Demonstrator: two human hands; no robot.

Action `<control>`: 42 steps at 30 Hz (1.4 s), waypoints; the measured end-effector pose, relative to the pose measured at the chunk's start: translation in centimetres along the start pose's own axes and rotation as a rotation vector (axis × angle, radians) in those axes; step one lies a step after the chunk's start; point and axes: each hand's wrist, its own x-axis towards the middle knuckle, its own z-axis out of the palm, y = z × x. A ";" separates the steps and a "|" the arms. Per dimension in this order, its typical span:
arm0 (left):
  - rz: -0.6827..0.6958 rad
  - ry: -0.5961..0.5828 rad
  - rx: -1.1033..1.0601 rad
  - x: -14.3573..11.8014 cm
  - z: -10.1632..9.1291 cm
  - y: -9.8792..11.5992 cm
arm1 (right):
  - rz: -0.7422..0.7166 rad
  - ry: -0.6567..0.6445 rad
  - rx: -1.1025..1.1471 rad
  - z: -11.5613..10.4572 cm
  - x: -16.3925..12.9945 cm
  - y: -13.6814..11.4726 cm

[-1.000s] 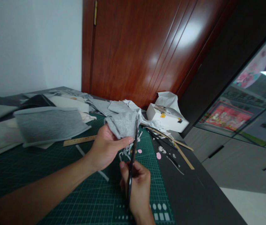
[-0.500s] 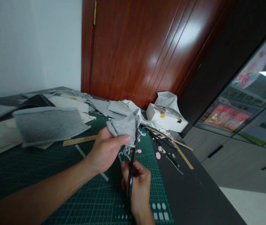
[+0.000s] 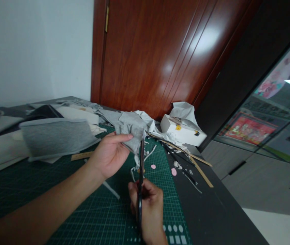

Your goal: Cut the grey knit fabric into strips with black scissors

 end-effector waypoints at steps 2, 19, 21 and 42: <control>-0.031 0.028 -0.027 0.0 0.4 0.5 | 0.003 -0.023 -0.015 0.0 0.0 0.1; -0.009 -0.001 0.099 -0.3 0.4 2.0 | -0.014 -0.092 -0.023 -0.3 -0.3 0.5; 0.067 -0.050 0.112 -0.4 0.3 1.9 | -0.011 -0.088 -0.033 -0.3 -0.3 0.3; 0.275 -0.025 0.104 -1.4 1.2 -0.1 | 0.003 -0.125 0.145 0.0 -0.3 0.3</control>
